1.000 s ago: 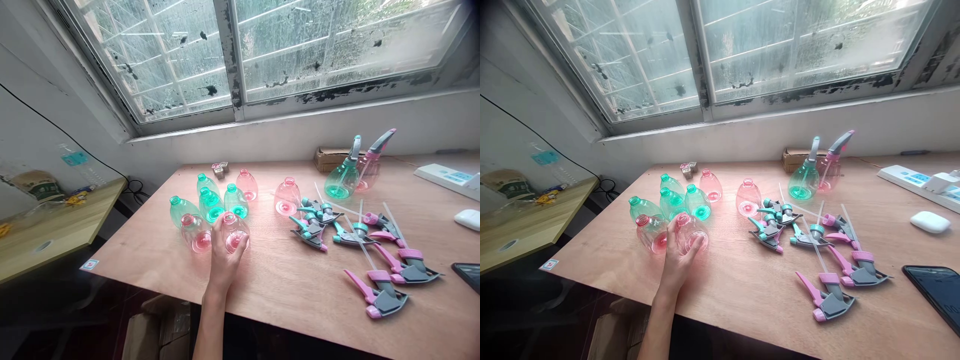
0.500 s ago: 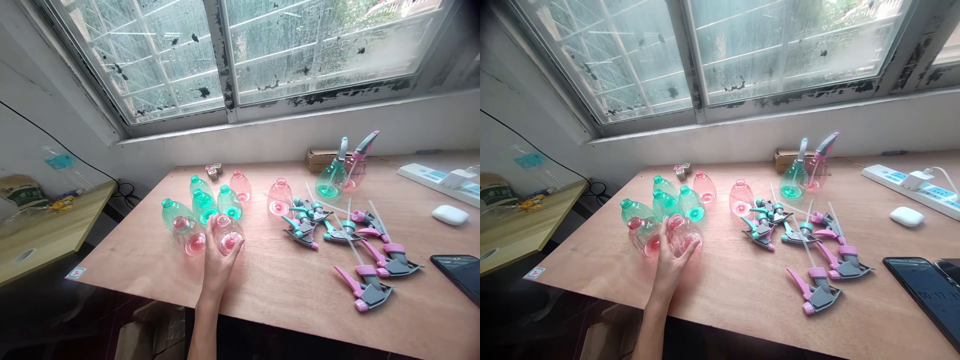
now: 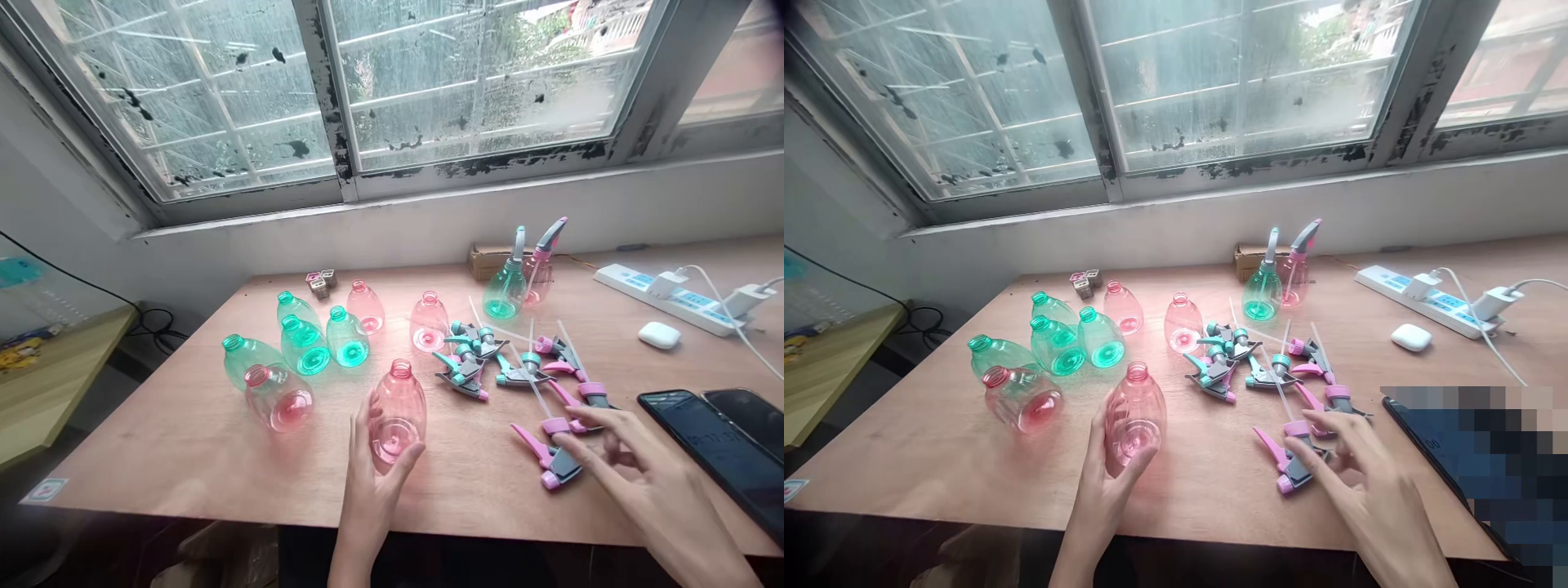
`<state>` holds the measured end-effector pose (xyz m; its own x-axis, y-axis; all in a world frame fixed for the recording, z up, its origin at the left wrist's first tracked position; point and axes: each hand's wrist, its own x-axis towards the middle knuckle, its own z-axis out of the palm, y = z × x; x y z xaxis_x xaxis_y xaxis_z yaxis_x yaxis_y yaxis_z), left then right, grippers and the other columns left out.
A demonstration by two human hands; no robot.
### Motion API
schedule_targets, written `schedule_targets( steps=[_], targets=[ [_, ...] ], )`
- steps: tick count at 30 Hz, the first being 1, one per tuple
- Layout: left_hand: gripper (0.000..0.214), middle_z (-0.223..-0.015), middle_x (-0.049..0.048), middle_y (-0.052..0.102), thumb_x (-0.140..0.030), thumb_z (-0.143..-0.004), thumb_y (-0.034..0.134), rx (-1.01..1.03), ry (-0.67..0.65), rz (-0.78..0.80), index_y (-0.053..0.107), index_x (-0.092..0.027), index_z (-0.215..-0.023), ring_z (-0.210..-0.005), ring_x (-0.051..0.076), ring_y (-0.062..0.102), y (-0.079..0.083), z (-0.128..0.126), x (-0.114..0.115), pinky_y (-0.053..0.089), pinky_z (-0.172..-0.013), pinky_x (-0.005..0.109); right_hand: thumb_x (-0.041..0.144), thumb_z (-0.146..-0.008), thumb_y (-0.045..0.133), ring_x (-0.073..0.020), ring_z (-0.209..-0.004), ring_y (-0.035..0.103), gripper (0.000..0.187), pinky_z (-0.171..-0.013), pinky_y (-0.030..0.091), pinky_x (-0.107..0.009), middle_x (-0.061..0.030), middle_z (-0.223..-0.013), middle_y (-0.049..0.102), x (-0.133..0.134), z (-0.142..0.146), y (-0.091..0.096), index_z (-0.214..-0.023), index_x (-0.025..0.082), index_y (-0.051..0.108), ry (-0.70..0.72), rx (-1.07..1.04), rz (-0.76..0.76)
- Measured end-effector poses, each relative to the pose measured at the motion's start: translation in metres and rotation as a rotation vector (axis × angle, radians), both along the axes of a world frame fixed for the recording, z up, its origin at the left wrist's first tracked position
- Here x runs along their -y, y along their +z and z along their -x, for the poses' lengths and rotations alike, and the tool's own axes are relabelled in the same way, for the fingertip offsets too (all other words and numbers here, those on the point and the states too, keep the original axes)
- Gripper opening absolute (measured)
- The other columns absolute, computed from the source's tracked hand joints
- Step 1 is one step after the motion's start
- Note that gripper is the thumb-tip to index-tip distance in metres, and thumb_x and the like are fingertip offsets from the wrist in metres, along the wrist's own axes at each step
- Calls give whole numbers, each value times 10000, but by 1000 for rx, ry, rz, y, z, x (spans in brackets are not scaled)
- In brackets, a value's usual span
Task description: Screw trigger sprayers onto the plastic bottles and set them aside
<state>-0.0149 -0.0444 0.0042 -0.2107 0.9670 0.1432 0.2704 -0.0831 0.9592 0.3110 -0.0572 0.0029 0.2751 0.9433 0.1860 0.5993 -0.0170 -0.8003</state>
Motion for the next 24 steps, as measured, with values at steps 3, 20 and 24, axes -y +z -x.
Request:
schedule_targets(
  steps=[3, 20, 24],
  targets=[
    [892, -1649, 117, 453, -501, -873, 831, 142, -27, 32, 329, -362, -1597, -1519, 360, 454, -1, -4, 3, 385, -1238, 555, 741, -826, 770, -466, -1239, 631, 506, -1025, 511, -628, -105, -1361, 666, -2, -14, -15, -1158, 365, 831, 219, 133, -49],
    [853, -1448, 121, 658, -506, -703, 973, 419, 70, -111, 583, -288, -1429, -1320, 324, 631, 5, 3, 10, 561, -1050, 394, 535, -999, 679, -443, -1567, 325, 416, -1292, 121, -656, -45, -1634, 542, 5, 16, -2, -1375, 360, 710, 180, -239, -126],
    [766, -1362, 126, 713, -620, -719, 921, 430, 55, -104, 673, -252, -1344, -1157, 304, 705, 6, 5, 11, 588, -979, 370, 657, -1042, 461, -489, -1463, 479, 528, -1270, 227, -664, -72, -1351, 767, 8, -3, -12, -1123, 317, 857, 248, -612, -307]
  ],
)
